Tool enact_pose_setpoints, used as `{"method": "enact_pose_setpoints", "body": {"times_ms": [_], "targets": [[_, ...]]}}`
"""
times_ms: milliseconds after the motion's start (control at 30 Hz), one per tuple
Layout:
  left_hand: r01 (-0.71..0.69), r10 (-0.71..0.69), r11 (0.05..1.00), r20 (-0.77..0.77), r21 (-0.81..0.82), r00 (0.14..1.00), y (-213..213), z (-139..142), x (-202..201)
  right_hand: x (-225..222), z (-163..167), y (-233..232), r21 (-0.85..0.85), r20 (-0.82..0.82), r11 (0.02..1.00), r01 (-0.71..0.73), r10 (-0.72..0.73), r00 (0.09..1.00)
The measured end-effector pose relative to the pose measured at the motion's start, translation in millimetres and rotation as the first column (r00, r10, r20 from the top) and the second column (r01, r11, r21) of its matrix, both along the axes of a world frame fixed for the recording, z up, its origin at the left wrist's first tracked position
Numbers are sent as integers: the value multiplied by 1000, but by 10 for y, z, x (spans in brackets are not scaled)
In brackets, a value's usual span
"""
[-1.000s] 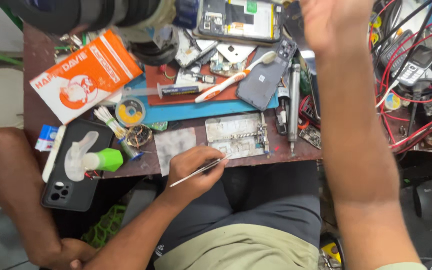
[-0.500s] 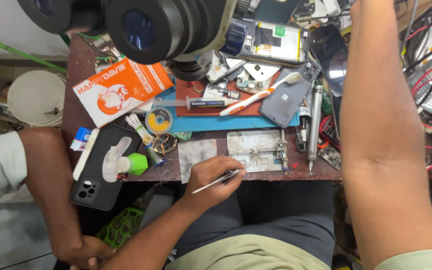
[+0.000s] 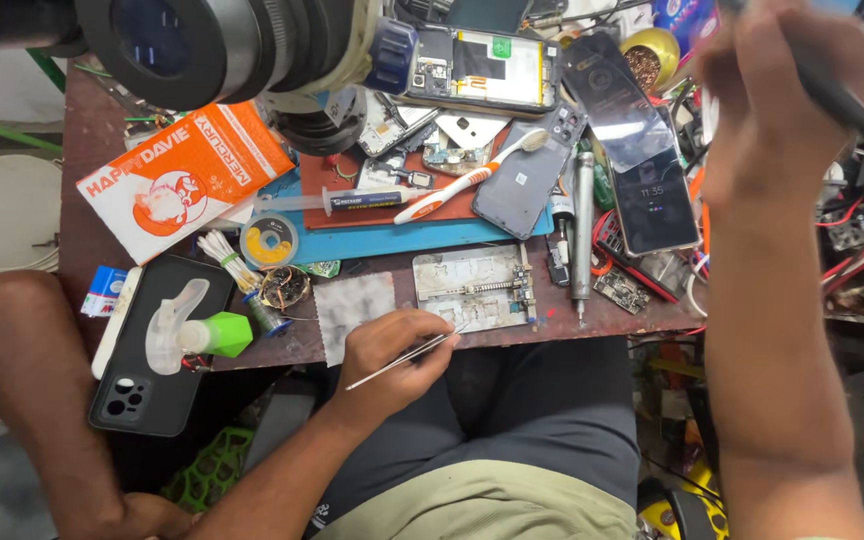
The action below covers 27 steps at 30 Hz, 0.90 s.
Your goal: The person sits at a repair workbench and solders a small circuit board held in a jig, using tweezers in one hand and a soldering iron in the other to work on board components. Near the end they set the iron aside and pick up a toothbrush and a spray bottle to clean the board area.
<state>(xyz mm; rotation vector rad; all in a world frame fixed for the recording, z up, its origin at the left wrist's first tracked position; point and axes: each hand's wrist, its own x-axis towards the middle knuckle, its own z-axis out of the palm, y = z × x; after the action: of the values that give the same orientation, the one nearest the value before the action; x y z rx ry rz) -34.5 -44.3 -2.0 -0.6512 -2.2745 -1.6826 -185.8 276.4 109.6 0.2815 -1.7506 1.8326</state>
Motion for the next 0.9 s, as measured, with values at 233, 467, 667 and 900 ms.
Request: {"method": "enact_pose_setpoints", "body": {"times_ms": [233, 467, 667, 900], "targets": [[-24, 24, 1000, 2, -13, 1000, 35, -13, 54, 1127, -316, 479, -683, 35, 612, -398, 572, 819], [-27, 27, 1000, -1, -6, 1000, 72, 15, 54, 1331, -301, 588, -696, 26, 599, -397, 573, 819], [-29, 30, 999, 33, -23, 999, 68, 2, 83, 858, -182, 367, -243, 260, 969, 44, 22, 965], [-23, 23, 999, -6, -22, 1000, 67, 10, 70, 218, -263, 287, 717, 23, 685, 132, -213, 977]]}}
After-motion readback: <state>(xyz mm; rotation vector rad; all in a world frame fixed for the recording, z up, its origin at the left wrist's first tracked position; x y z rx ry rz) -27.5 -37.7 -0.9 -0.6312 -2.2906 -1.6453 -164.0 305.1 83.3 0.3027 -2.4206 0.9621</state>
